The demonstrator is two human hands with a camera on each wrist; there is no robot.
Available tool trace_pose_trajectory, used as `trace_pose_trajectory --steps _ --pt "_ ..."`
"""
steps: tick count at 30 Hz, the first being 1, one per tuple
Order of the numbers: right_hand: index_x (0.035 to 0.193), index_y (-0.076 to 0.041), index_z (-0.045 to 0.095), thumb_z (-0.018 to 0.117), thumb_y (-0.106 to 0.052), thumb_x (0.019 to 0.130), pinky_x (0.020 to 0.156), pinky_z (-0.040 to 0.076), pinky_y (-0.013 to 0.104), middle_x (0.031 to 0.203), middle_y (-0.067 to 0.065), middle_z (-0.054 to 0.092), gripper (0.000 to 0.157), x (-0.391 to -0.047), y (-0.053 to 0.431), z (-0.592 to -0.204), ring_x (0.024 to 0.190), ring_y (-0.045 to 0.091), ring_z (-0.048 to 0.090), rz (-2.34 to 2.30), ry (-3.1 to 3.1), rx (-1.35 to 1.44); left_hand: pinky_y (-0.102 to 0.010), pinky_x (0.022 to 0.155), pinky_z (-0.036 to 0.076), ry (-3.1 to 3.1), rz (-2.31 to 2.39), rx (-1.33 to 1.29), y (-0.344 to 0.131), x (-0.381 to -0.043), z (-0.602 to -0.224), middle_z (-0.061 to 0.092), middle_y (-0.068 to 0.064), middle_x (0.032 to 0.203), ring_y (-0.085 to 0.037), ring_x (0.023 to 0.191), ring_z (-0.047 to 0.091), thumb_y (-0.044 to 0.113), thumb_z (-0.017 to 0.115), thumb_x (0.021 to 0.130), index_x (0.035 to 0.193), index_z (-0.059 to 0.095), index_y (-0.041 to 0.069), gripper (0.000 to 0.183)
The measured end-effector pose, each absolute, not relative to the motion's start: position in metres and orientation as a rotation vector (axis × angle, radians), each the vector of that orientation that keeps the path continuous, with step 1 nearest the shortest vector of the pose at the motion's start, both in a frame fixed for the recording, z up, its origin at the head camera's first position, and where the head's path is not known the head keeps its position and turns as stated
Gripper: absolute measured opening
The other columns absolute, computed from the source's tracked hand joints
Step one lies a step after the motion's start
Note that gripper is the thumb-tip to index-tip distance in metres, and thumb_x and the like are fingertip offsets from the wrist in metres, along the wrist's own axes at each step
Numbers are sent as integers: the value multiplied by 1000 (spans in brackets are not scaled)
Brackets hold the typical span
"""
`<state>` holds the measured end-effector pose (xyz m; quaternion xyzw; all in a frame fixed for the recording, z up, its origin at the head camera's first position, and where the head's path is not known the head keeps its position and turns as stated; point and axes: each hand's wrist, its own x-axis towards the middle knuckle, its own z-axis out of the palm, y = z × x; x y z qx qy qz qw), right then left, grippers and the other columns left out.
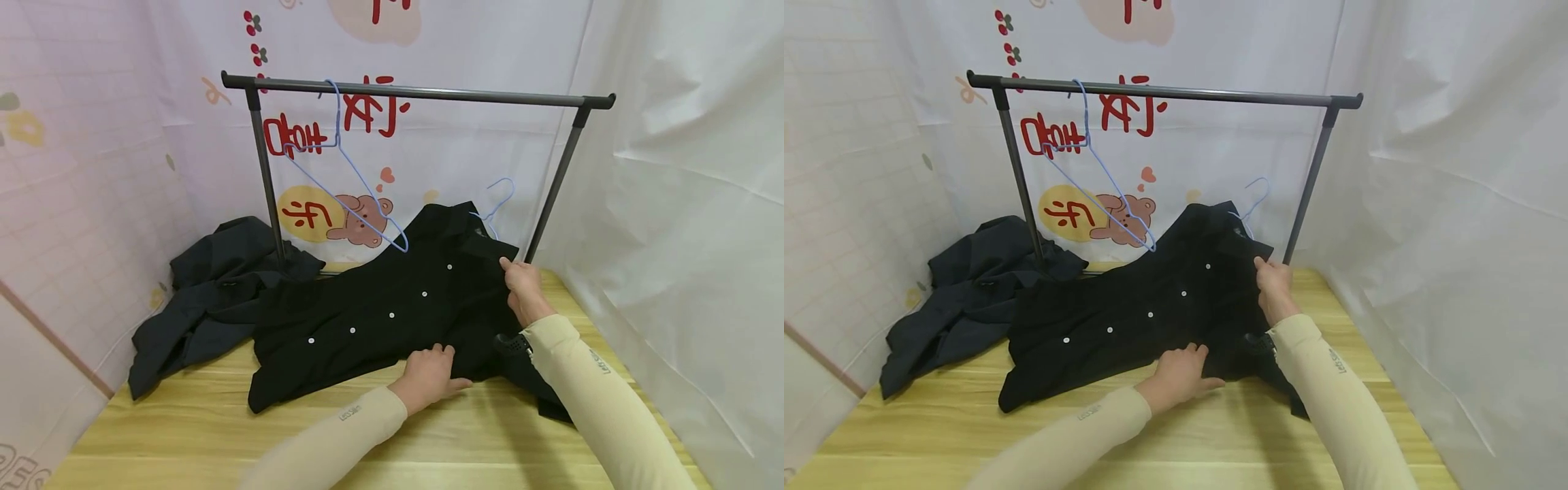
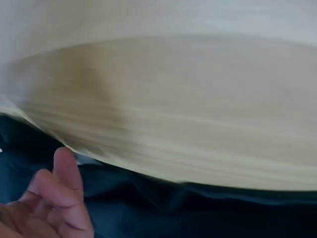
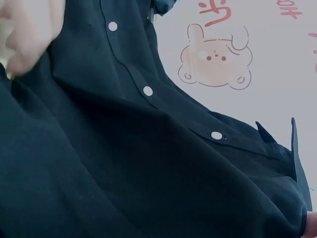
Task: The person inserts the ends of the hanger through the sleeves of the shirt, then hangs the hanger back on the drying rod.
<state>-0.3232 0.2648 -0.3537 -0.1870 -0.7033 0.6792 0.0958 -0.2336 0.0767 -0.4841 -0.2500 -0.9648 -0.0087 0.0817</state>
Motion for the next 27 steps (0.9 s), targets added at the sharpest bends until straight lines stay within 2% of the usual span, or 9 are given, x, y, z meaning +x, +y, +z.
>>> trace_pose_trajectory --steps 5,7,11,13,15,18,22,24,27 --pt "73 -8 32 53 -22 103 112 23 32 132 15 35 40 -322 263 -355 132 23 29 2051 -2112 -557 -29 52 48 -2847 -162 -662 77 -236 -495 60 0 80 -17 65 61 28 65 96 104 68 18 13" --pt "74 -8 32 52 -22 104 115 21 35 139 14 31 38 -322 263 -355 135 24 26 2050 -2113 -545 -29 51 46 -2820 -499 -567 71 -238 -494 58 1 73 -16 59 57 15 62 95 103 68 15 10" --pt "69 -8 32 53 -22 103 102 27 32 112 11 34 43 -321 265 -354 117 25 31 1999 -2110 -529 -30 57 40 -2608 -1323 -304 56 -241 -481 55 2 67 -15 57 49 11 53 97 109 62 7 15" --pt "65 -9 32 53 -23 103 95 27 33 100 8 31 45 -320 265 -353 110 24 30 1985 -2112 -532 -32 62 41 -2502 -1598 -187 49 -243 -472 58 -3 71 -14 62 52 12 49 100 111 58 5 16" --pt "65 -9 32 53 -23 103 94 25 32 98 7 30 46 -318 265 -351 110 24 29 1990 -2117 -527 -33 67 41 -2423 -1772 -111 41 -245 -462 60 -8 78 -18 69 55 12 47 102 112 56 4 15" --pt "71 -6 42 52 -22 103 106 24 29 118 16 43 37 -317 262 -350 126 24 31 2028 -2099 -522 -33 70 42 -2292 -2017 -59 31 -250 -446 62 -19 95 -29 83 59 10 46 104 115 53 1 16" --pt "77 -3 42 53 -20 103 116 19 34 148 13 29 33 -318 260 -351 139 21 23 2062 -2058 -535 -36 74 44 -2150 -2234 -42 20 -257 -427 57 -14 101 -29 84 55 10 46 104 118 51 0 17" --pt "72 -5 34 53 -19 103 113 20 32 138 12 30 39 -319 259 -352 132 21 26 2062 -2041 -541 -37 73 43 -2120 -2289 -46 14 -261 -418 51 -8 93 -23 76 49 11 48 105 118 52 2 16" --pt "72 -6 41 54 -19 102 115 21 34 142 13 31 35 -319 260 -354 134 22 26 2064 -2021 -548 -37 75 41 -2164 -2285 -114 3 -269 -408 47 -4 93 -22 78 45 14 50 105 115 53 1 17"
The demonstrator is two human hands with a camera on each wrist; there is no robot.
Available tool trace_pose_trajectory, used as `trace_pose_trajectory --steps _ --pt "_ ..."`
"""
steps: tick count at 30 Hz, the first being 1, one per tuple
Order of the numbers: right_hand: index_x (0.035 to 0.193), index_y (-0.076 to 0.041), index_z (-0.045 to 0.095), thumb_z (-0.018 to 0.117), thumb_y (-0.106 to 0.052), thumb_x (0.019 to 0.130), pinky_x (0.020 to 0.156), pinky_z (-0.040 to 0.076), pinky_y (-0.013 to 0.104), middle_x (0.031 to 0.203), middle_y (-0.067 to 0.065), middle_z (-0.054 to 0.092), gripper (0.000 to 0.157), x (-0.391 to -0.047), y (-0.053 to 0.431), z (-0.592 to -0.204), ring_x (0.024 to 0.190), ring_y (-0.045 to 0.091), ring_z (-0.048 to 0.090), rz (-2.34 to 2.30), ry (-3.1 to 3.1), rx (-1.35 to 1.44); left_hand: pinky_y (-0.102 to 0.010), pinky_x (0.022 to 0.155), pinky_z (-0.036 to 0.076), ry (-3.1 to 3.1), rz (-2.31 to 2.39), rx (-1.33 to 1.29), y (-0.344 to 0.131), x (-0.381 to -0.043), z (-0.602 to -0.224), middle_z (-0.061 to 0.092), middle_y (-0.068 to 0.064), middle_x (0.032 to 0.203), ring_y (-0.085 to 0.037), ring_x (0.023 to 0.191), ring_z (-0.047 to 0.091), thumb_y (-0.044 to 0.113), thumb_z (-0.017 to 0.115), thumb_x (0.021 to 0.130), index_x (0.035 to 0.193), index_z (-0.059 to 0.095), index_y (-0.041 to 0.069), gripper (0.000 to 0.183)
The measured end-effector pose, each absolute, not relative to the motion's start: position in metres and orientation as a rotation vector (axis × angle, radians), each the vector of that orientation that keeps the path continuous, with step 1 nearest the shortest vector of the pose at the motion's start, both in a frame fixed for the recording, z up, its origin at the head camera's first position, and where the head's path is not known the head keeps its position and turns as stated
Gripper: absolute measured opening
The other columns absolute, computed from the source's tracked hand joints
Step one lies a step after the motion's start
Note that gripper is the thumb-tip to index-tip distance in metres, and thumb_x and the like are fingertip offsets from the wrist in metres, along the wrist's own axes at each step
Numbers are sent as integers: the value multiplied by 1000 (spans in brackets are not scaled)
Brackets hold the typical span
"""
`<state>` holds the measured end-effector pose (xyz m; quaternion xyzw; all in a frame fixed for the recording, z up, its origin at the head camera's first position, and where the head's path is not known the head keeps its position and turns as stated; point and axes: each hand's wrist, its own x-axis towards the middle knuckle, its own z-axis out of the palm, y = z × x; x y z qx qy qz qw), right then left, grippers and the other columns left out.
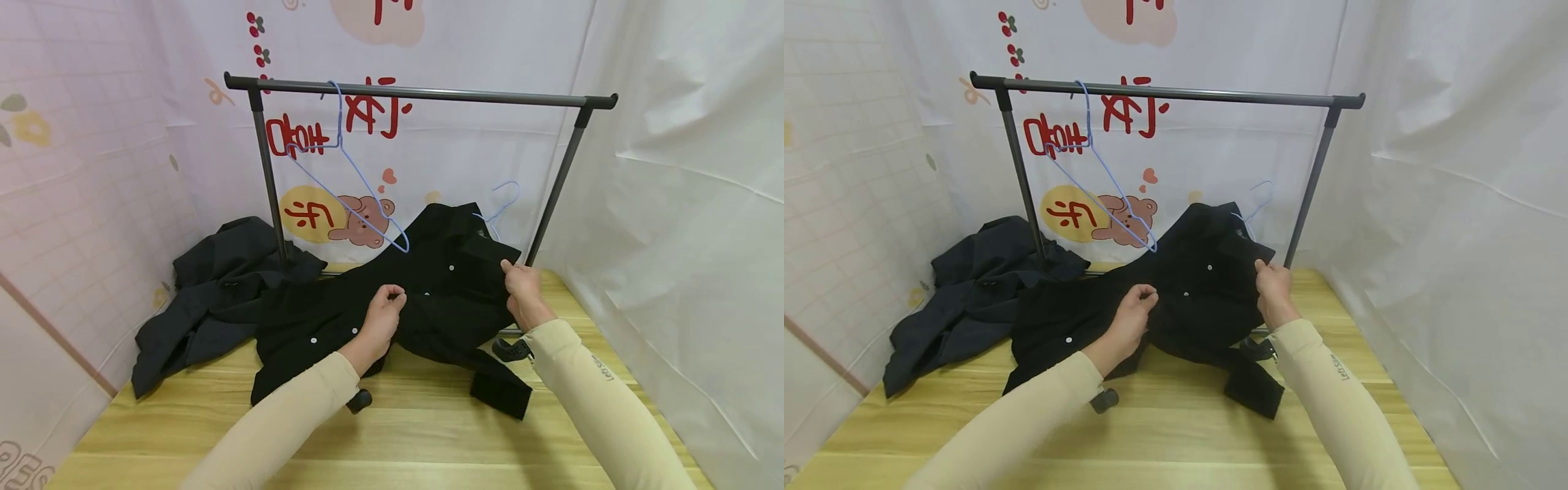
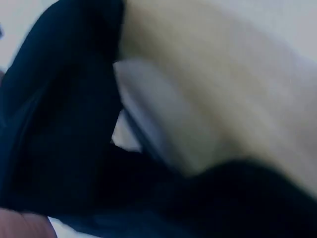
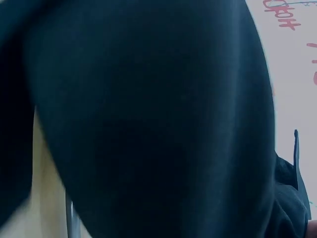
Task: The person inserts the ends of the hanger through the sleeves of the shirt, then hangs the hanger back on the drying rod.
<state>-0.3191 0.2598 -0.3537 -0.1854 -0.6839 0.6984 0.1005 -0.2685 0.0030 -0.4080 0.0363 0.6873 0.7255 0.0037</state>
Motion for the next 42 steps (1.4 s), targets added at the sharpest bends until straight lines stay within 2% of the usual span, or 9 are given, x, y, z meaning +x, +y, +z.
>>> trace_pose_trajectory --steps 8,11,15,19,23,26,32,38,42 --pt "70 -7 43 55 -19 102 115 23 36 138 17 35 36 -320 267 -360 131 27 31 1988 -2024 -566 -36 80 48 2516 1299 550 -42 -283 -404 60 -5 109 -22 90 57 34 77 88 116 64 12 38" --pt "65 -8 39 56 -20 101 115 22 34 135 15 33 41 -320 268 -360 128 25 30 2001 -2002 -573 -30 65 47 2561 990 686 -54 -279 -413 63 -3 95 -13 71 53 30 82 83 117 69 9 42" --pt "61 -10 35 55 -21 102 108 24 30 116 13 37 46 -320 270 -363 122 24 31 2010 -1994 -574 -28 56 44 2628 731 769 -63 -268 -426 62 5 71 -10 58 50 27 82 84 89 77 14 16" --pt "60 -11 38 56 -20 101 101 26 30 103 12 37 46 -320 271 -365 117 24 32 2015 -1982 -581 -28 56 42 2682 632 755 -66 -256 -437 56 11 68 -10 61 50 45 79 83 73 67 21 29" --pt "61 -11 40 56 -22 101 108 25 31 124 12 36 44 -320 273 -366 122 23 31 2010 -1998 -590 -28 56 39 2758 438 915 -62 -240 -448 49 10 70 -10 62 46 60 79 76 77 56 21 45" --pt "59 -12 34 56 -22 101 99 26 31 117 12 33 49 -320 274 -368 114 23 30 2002 -2006 -585 -27 57 39 2812 197 1108 -58 -228 -457 46 10 75 -8 64 46 63 80 71 84 53 21 52" --pt "58 -11 35 56 -20 101 99 26 31 117 13 35 49 -318 274 -367 115 24 30 2000 -2014 -575 -28 55 47 2947 7 1391 -55 -219 -471 54 5 80 -11 67 58 34 74 89 90 66 21 16" --pt "91 3 51 53 -22 102 116 20 37 146 16 31 28 -317 277 -369 135 26 26 1992 -2036 -601 -32 59 47 2805 1110 807 -61 -234 -451 57 -2 78 -16 64 55 7 54 100 102 65 8 11" --pt "79 1 45 53 -21 102 115 21 37 143 13 31 32 -316 280 -371 134 25 26 1994 -2016 -611 -34 71 48 2221 1849 283 -73 -250 -424 54 -7 84 -18 73 55 8 42 106 112 57 1 18"
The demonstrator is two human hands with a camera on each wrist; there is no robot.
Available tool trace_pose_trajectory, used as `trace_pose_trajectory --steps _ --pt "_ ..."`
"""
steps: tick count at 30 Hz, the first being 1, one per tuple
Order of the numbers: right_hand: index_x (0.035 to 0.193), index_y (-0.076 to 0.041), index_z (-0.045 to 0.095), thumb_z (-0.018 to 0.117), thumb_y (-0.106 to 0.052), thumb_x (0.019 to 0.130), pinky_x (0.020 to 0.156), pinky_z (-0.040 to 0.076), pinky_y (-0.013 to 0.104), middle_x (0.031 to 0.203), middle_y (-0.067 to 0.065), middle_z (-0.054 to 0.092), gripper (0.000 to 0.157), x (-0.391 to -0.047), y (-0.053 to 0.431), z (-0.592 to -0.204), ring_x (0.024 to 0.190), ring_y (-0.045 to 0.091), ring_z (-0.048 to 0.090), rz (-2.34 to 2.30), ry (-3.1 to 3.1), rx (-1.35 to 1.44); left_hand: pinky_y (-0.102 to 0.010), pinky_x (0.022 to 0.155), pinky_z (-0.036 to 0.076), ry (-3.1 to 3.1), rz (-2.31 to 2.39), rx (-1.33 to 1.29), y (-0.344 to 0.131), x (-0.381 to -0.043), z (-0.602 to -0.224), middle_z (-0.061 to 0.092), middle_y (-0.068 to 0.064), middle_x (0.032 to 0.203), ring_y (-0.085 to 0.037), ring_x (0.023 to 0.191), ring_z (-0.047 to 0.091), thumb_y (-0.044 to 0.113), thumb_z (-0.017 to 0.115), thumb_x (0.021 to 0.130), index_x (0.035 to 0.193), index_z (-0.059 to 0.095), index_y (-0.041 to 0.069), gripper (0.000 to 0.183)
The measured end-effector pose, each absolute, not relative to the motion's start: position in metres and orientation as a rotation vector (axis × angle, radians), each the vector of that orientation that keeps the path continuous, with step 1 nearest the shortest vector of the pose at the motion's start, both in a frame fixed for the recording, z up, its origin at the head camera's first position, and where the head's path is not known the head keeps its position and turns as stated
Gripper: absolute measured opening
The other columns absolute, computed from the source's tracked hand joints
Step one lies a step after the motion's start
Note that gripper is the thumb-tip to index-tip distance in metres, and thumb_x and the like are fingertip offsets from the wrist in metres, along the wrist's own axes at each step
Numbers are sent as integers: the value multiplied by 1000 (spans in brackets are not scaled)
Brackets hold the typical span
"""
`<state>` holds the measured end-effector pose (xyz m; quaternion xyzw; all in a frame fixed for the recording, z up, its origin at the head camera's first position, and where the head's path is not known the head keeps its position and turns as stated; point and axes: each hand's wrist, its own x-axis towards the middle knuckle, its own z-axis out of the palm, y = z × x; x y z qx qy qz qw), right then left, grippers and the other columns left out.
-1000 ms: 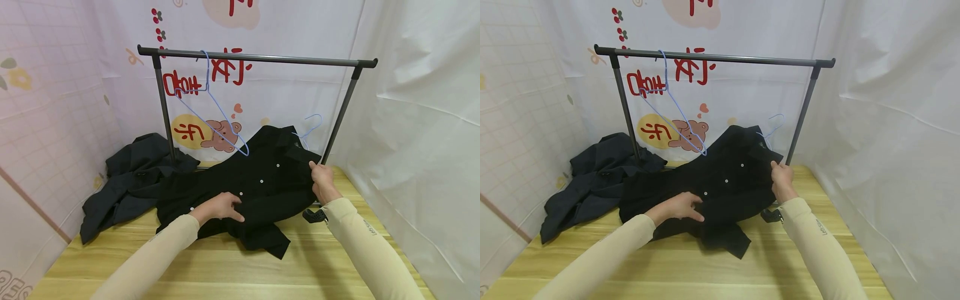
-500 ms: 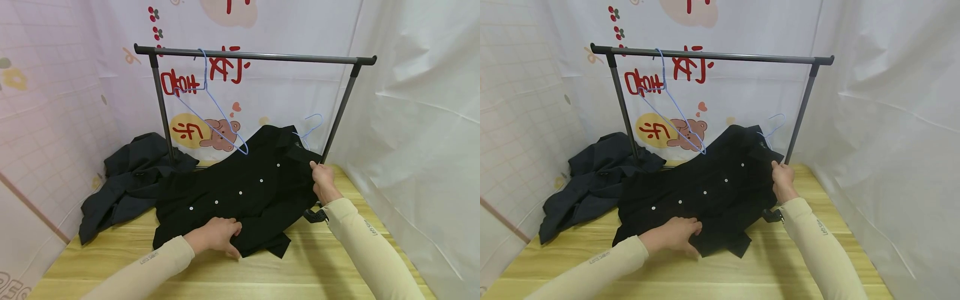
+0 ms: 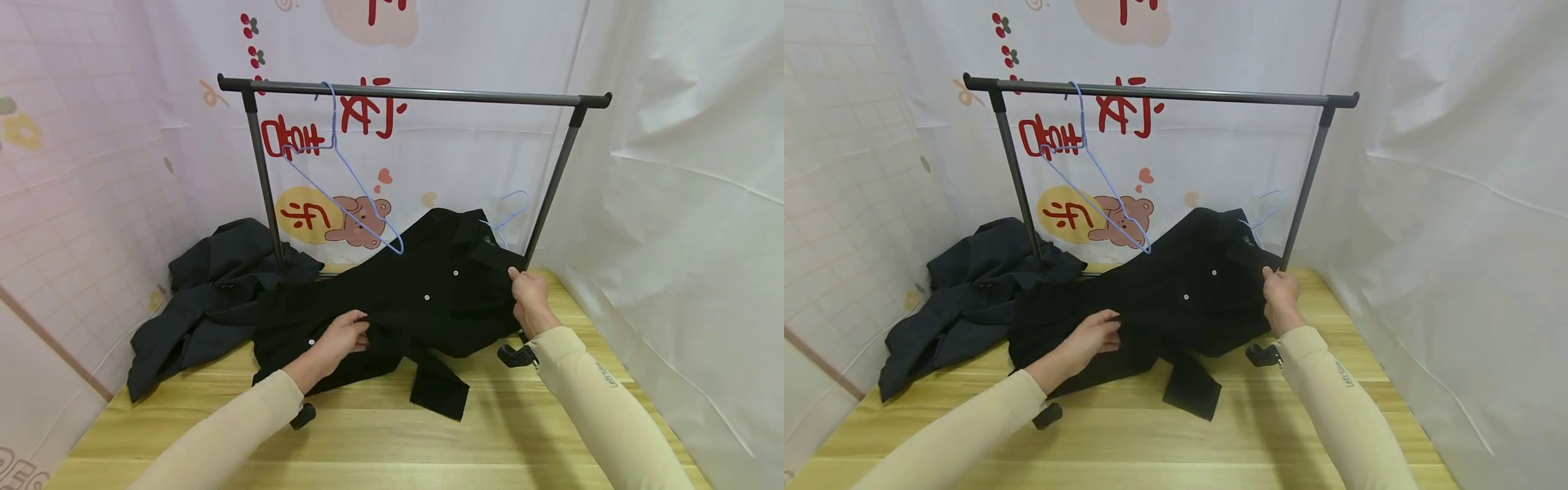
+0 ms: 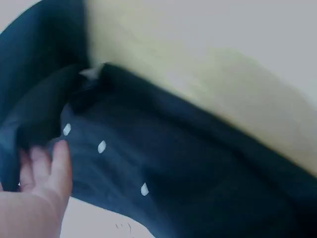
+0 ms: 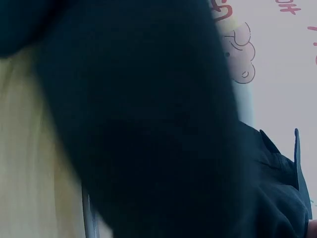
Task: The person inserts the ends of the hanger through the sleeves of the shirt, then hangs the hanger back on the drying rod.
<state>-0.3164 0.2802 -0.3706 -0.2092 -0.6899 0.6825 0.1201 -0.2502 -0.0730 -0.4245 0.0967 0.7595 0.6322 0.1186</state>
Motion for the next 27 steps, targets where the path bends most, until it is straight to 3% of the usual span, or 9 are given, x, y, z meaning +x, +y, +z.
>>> trace_pose_trajectory --steps 3,5,8,10,14,16,19,22,27 --pt "71 -3 41 54 -19 102 115 21 36 145 14 31 37 -316 281 -371 135 25 26 1995 -2002 -605 -32 75 47 1907 2077 134 -85 -259 -407 55 -6 91 -18 79 56 9 39 106 108 54 2 17" --pt "78 3 50 54 -19 101 116 20 37 150 15 30 33 -316 282 -371 138 26 25 1995 -2001 -601 -32 73 46 1861 2088 143 -93 -261 -397 54 -4 91 -18 79 55 6 40 102 99 54 4 15" --pt "121 11 59 52 -21 102 118 17 37 158 16 24 38 -316 282 -371 144 27 20 2007 -1997 -605 -30 64 43 2169 1835 324 -105 -262 -388 51 -2 78 -17 67 50 0 45 94 85 58 5 16" --pt "131 12 53 52 -21 102 117 18 36 158 16 24 44 -316 283 -370 143 27 21 2006 -1992 -615 -29 59 38 2495 1495 493 -114 -262 -385 45 0 69 -16 59 43 -4 49 88 75 57 7 19" --pt "99 7 57 54 -20 101 116 22 36 151 15 30 28 -316 285 -369 138 25 27 2012 -1971 -634 -30 55 29 2915 855 662 -133 -261 -390 37 3 61 -14 53 31 -11 53 81 64 54 12 28" --pt "79 -1 48 56 -20 100 113 26 35 139 13 35 30 -315 286 -370 130 24 31 2010 -1966 -625 -29 54 26 2962 758 612 -141 -261 -395 32 2 60 -14 52 27 -10 52 82 62 45 14 32" --pt "65 -5 41 60 -22 99 105 30 31 115 10 39 42 -314 286 -373 114 23 36 2010 -1947 -592 -30 54 27 2906 921 439 -151 -261 -401 31 0 60 -15 52 27 -4 50 90 64 39 13 32" --pt "60 -8 33 61 -22 98 96 28 32 99 6 31 49 -315 287 -375 103 23 32 2009 -1938 -566 -31 63 40 2629 1378 246 -159 -261 -399 45 -4 73 -17 62 45 1 44 96 77 49 5 20" --pt "63 -9 31 56 -20 101 95 27 33 103 7 29 47 -317 286 -374 103 22 30 2007 -1945 -604 -36 76 51 2174 1789 130 -171 -265 -383 54 -9 100 -22 83 59 5 36 103 104 51 2 15"
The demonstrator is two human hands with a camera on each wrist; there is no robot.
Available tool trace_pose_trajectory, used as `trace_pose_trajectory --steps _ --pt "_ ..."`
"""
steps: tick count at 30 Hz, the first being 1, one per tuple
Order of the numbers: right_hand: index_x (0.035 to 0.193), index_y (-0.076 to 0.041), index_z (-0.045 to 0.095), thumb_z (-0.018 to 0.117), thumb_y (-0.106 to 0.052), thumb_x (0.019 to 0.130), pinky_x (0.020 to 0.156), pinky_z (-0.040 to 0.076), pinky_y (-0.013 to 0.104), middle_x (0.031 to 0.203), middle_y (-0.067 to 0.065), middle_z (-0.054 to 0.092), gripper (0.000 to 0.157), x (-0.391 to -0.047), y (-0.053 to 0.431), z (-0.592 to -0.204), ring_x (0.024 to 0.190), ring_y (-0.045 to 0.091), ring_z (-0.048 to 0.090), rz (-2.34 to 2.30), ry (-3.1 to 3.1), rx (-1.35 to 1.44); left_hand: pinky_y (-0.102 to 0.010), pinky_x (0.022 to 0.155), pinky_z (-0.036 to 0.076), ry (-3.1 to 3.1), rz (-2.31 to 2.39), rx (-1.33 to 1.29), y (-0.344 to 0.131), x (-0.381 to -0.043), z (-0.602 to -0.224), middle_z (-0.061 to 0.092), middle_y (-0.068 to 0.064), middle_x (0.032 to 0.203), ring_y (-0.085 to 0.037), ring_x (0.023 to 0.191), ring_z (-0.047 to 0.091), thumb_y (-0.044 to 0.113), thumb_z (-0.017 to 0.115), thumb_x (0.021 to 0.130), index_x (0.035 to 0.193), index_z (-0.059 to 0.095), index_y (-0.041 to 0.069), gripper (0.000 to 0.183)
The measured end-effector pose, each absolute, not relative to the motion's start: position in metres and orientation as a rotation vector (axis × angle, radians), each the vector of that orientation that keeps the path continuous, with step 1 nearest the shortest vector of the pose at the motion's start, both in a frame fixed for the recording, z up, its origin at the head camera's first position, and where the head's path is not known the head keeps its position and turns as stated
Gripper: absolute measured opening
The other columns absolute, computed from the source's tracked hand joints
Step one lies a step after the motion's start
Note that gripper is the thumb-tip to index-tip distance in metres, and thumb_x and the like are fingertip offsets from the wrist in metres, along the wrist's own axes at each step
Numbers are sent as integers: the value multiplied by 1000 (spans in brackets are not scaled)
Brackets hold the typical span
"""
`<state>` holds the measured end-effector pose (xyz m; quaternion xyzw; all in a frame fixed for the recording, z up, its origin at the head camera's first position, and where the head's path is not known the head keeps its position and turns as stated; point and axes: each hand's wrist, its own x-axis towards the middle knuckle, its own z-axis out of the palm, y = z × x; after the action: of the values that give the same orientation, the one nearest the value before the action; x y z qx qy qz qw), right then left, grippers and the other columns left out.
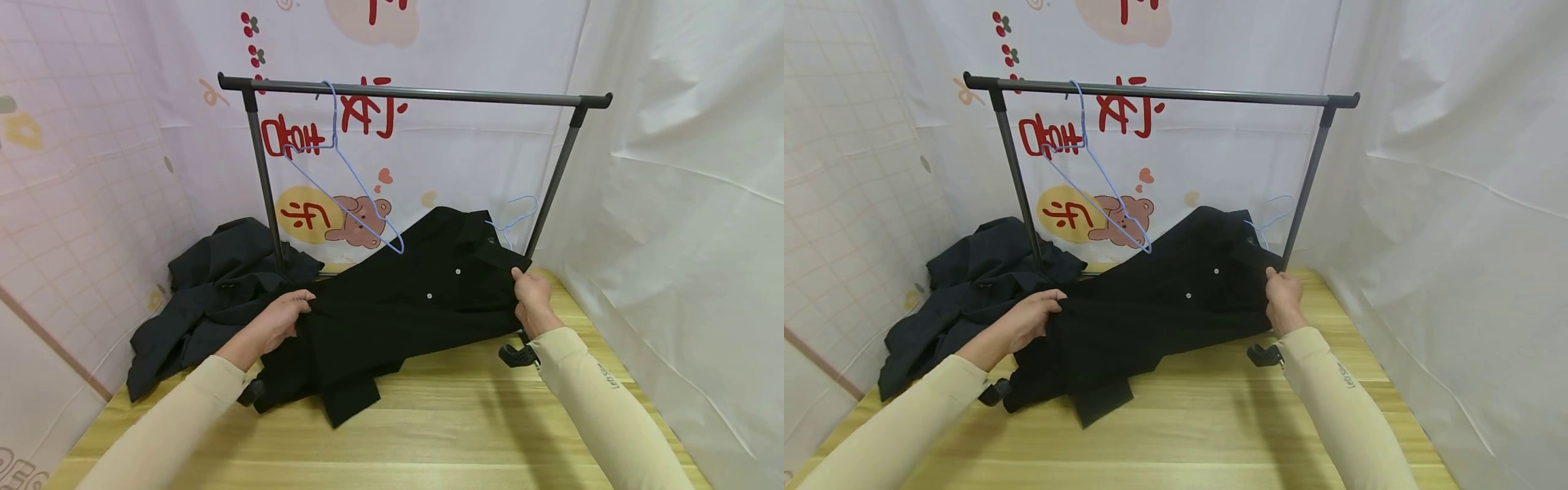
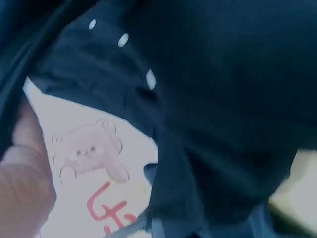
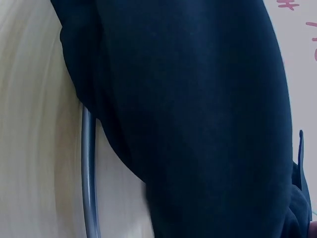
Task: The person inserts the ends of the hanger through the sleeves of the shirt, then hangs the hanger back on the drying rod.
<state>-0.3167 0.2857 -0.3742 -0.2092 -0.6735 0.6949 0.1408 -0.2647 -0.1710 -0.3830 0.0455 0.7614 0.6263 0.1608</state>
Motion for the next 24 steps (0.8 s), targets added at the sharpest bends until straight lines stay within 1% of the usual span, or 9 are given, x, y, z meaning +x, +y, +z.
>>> trace_pose_trajectory --steps 3,7,9,11,13,14,16,20,24 --pt "63 -9 32 56 -20 101 92 27 33 103 7 30 46 -316 287 -372 102 22 30 1996 -1948 -631 -36 81 51 2197 1681 249 -184 -267 -374 57 -10 109 -23 92 61 12 44 106 116 52 1 18" --pt "61 -10 32 57 -20 100 90 26 32 94 7 28 48 -317 290 -373 100 22 30 1980 -1939 -646 -37 91 46 2354 1379 420 -208 -268 -370 59 -13 116 -21 101 57 22 60 101 124 56 -3 34" --pt "61 -10 33 57 -20 101 90 27 32 94 7 29 47 -317 292 -375 101 22 31 1973 -1943 -649 -36 82 46 2396 1240 429 -218 -268 -371 60 -11 113 -18 86 55 23 65 98 121 61 -2 34" --pt "63 -9 35 57 -21 101 92 29 32 96 7 31 45 -318 292 -376 103 22 33 1966 -1953 -645 -34 68 46 2406 1125 388 -229 -265 -375 61 -9 99 -15 70 50 21 65 97 117 64 0 29" --pt "65 -8 40 57 -21 101 93 31 33 101 6 34 42 -318 292 -376 104 22 34 1955 -1966 -644 -31 57 41 2405 1028 325 -240 -262 -379 58 -5 85 -13 58 41 17 64 98 112 65 1 21" --pt "66 -8 42 57 -22 101 93 32 33 104 6 35 40 -318 291 -376 104 22 35 1945 -1976 -642 -30 53 38 2412 987 286 -245 -260 -380 54 -4 78 -14 53 36 16 63 98 108 66 2 17" --pt "68 -7 44 56 -22 101 91 33 34 103 6 35 39 -317 290 -376 101 22 35 1925 -1986 -631 -30 52 37 2436 925 235 -255 -258 -383 47 -3 67 -14 51 36 12 60 99 101 66 2 12" --pt "67 -8 42 56 -22 101 83 31 34 95 7 34 40 -316 289 -375 95 22 33 1876 -2010 -612 -32 54 40 2542 887 206 -267 -263 -385 48 -4 69 -16 55 43 12 56 101 96 63 -1 15" --pt "66 -8 42 57 -23 101 79 31 33 91 7 33 40 -315 289 -375 92 21 33 1858 -2021 -601 -35 59 45 2681 861 214 -268 -276 -382 55 -8 81 -21 67 54 18 56 102 104 62 -5 23"
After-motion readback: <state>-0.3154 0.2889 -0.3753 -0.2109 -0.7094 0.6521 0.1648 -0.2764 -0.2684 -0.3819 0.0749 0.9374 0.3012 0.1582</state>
